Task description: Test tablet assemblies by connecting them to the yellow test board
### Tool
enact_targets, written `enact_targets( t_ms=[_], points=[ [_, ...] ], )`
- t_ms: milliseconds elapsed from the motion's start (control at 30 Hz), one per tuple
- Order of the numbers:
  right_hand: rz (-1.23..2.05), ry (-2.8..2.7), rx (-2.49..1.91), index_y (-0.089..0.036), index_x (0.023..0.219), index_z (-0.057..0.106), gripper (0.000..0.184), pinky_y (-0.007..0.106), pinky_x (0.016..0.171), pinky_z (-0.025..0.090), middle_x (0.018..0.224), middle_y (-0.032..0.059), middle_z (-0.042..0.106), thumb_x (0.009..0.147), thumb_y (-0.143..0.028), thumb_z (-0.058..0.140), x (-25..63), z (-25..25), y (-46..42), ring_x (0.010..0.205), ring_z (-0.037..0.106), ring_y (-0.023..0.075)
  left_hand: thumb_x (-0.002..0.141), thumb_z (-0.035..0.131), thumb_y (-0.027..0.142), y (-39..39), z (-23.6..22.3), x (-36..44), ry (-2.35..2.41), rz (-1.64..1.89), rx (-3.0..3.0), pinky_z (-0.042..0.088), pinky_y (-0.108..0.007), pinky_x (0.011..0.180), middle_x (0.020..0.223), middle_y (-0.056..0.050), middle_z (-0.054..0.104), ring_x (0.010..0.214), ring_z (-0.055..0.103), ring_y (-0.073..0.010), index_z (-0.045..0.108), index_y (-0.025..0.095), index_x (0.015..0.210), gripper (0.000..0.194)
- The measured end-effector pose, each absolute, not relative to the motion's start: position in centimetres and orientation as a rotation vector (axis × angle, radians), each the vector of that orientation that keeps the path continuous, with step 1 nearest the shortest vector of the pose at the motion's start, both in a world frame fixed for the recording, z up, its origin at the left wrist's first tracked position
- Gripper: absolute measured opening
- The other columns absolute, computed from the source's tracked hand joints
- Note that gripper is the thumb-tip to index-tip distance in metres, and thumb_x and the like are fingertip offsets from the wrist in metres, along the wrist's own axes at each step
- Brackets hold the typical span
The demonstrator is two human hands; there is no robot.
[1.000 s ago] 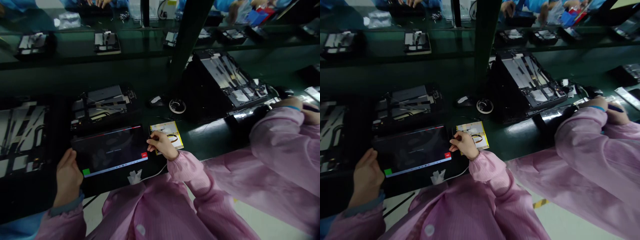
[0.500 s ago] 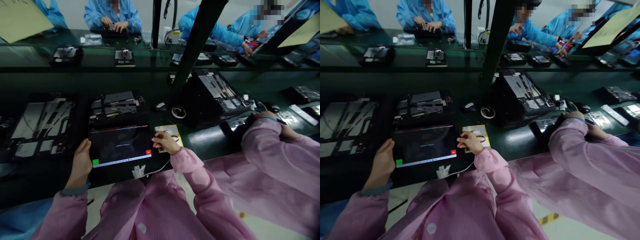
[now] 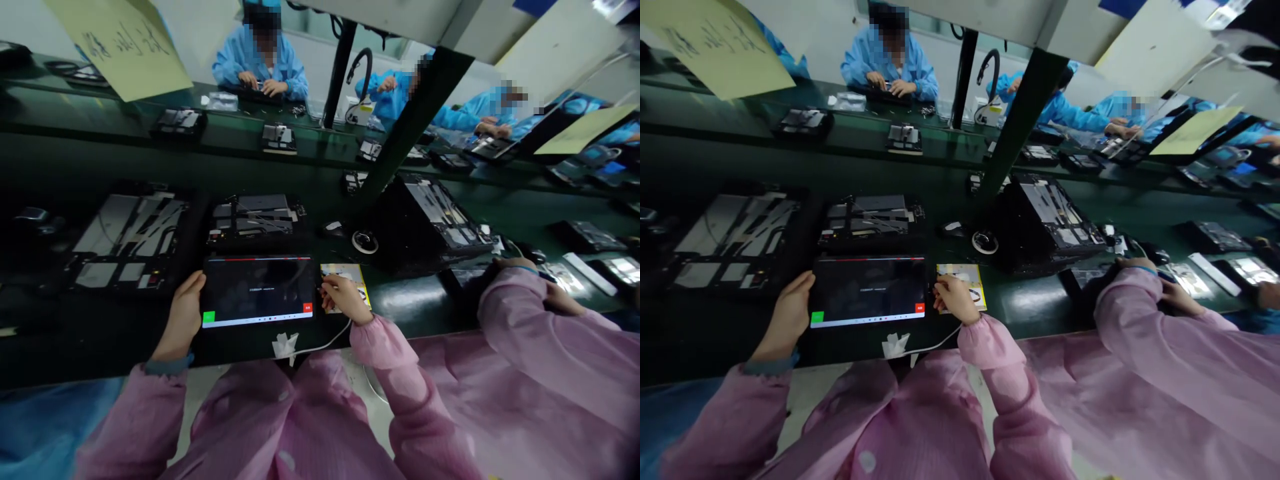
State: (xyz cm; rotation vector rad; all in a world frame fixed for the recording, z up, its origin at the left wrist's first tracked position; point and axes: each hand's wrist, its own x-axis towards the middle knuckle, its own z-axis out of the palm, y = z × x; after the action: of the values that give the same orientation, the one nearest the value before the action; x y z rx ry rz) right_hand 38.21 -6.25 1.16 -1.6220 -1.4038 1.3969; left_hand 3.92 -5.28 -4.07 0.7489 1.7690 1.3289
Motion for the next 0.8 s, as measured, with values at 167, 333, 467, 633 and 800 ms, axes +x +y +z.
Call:
enact_targets(
  t_ms=[167,333,467,633,800],
  points=[
    [1.010,-1.708,-1.696,-0.024,0.112,0.049,0.030,0.021,0.044,0.048,0.080,-0.0031,0.067,0.083,-0.023,0.052,38.0,1.2,-6.8,0.045,0.060,0.0097,0.074,0.066,0.031,-4.9,-3.6,4.8,1.725,1.379,0.528,0.043,-0.036,0.105,0.113,-0.007,0.070,0.114,0.061,-0.0219,0.069,0.019,0.103,0.032],
    [0.558,-2.039,-1.668,-0.021,0.111,0.055,0.026,0.034,0.074,0.054,0.093,0.0061,0.069,0.086,-0.020,0.050,38.1,0.7,-6.8,0.080,0.069,0.0212,0.075,0.065,0.034,-4.9,-3.1,5.1,1.619,1.408,0.512,0.038,-0.038,0.110,0.122,-0.008,0.066,0.121,0.056,-0.0237,0.068,0.017,0.106,0.035],
    [0.402,-2.248,-1.616,-0.020,0.109,0.061,0.024,0.035,0.079,0.052,0.101,0.0104,0.068,0.091,-0.020,0.045,38.4,0.5,-6.6,0.091,0.067,0.0242,0.074,0.067,0.032,-5.2,-2.4,5.2,1.622,1.417,0.511,0.035,-0.039,0.112,0.126,-0.009,0.064,0.124,0.054,-0.0246,0.069,0.018,0.103,0.032],
    [0.200,-2.386,-1.673,-0.019,0.107,0.065,0.025,0.029,0.067,0.047,0.097,0.0101,0.066,0.093,-0.023,0.045,37.7,0.5,-6.6,0.079,0.065,0.0211,0.075,0.065,0.031,-5.2,-2.2,5.3,1.614,1.411,0.501,0.034,-0.039,0.112,0.125,-0.009,0.065,0.124,0.054,-0.0249,0.069,0.017,0.104,0.032],
    [-0.110,-2.395,-1.804,-0.020,0.089,0.066,0.016,0.025,0.054,0.036,0.092,0.0060,0.066,0.087,-0.020,0.050,37.8,0.9,-6.3,0.065,0.059,0.0145,0.075,0.065,0.036,-5.4,-2.2,5.2,1.658,1.373,0.527,0.035,-0.040,0.111,0.124,-0.009,0.065,0.123,0.055,-0.0254,0.068,0.016,0.108,0.038]
  ],
)
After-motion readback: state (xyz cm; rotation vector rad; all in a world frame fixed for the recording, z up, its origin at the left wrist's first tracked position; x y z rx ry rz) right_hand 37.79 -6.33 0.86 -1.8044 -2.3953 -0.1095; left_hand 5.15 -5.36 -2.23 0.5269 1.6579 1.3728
